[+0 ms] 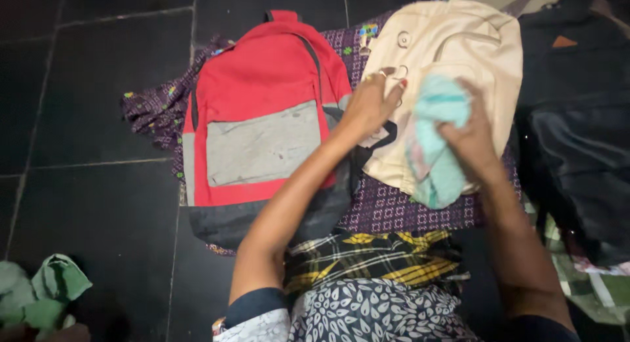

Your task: The person wipes the exterior of a red and gray backpack with a cloth, then moves to a beige backpack and wipes its surface. The person handles the backpacks one at a time, turning them to clean different sides.

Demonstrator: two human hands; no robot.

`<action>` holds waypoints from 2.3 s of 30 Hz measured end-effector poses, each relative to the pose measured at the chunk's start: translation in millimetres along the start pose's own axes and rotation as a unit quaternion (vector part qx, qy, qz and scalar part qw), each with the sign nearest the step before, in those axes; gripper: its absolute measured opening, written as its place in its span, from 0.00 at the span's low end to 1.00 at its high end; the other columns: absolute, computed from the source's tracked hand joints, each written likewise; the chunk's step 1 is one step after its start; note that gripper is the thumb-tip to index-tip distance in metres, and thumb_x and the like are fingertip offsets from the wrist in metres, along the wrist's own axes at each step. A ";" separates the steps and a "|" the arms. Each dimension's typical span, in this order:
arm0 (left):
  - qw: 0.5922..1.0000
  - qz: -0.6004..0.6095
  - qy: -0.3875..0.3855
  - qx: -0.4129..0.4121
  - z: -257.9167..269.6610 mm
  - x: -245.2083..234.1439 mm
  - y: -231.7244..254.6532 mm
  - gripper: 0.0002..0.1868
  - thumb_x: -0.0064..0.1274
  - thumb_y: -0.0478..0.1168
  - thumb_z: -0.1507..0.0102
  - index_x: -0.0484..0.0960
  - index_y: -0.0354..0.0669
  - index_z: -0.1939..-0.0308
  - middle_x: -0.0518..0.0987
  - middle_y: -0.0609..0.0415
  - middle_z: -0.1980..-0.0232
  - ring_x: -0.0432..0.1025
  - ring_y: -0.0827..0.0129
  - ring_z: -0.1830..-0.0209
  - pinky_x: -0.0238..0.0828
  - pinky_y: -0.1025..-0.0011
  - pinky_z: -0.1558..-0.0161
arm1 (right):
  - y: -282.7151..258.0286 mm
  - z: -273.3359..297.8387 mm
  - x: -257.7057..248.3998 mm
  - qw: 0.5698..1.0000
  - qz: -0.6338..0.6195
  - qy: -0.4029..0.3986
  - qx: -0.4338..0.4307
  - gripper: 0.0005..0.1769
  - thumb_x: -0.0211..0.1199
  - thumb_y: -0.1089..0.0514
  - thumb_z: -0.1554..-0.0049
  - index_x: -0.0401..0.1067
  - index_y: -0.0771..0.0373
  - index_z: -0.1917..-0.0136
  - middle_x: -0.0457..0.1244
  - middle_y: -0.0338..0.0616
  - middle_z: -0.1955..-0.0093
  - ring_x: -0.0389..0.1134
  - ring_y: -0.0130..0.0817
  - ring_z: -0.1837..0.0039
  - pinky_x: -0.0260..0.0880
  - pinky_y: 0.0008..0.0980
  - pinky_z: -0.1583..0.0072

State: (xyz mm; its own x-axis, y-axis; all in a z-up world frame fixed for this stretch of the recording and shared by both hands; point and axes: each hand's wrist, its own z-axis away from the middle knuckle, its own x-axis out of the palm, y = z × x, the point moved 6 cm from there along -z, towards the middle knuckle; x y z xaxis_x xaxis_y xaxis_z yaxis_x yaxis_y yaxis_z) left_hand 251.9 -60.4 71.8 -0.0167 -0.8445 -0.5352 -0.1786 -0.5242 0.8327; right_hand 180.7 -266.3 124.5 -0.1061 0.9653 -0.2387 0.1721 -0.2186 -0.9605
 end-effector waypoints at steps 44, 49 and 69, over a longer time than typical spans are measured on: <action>0.999 -0.027 -0.022 -0.026 -37.5 -1.6 -69.3 0.45 0.69 0.55 0.52 0.73 0.28 0.39 0.78 0.31 0.43 0.75 0.47 0.43 0.69 0.60 0.42 | 106.6 8.1 -86.3 0.938 -0.319 0.132 0.019 0.31 0.54 0.74 0.45 0.64 0.69 0.28 0.67 0.48 0.38 0.72 0.36 0.39 0.74 0.36 0.33; 0.989 -0.040 -0.089 -0.109 -39.7 9.3 -96.0 0.37 0.60 0.49 0.51 0.79 0.32 0.41 0.84 0.34 0.49 0.81 0.51 0.48 0.74 0.62 0.46 | 105.3 6.0 -83.4 0.941 -0.314 0.121 0.029 0.31 0.53 0.73 0.46 0.65 0.68 0.28 0.67 0.47 0.39 0.72 0.35 0.40 0.74 0.36 0.33; 0.961 0.249 -0.120 0.006 1.5 -11.6 -6.7 0.26 0.58 0.42 0.39 0.76 0.28 0.41 0.84 0.44 0.49 0.78 0.63 0.52 0.76 0.67 0.49 | 106.9 3.3 -82.7 0.739 -0.641 -0.178 0.109 0.23 0.53 0.49 0.29 0.67 0.68 0.29 0.67 0.52 0.47 0.71 0.48 0.48 0.71 0.53 0.42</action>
State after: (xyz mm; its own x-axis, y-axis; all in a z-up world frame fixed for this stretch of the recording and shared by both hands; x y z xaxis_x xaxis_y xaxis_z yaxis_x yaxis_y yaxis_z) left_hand 251.8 -46.9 72.3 -0.3300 -0.9399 -0.0883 -0.0998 -0.0582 0.9933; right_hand 204.6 -370.0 41.1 -0.3033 0.3084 0.9016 -0.4513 0.7869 -0.4210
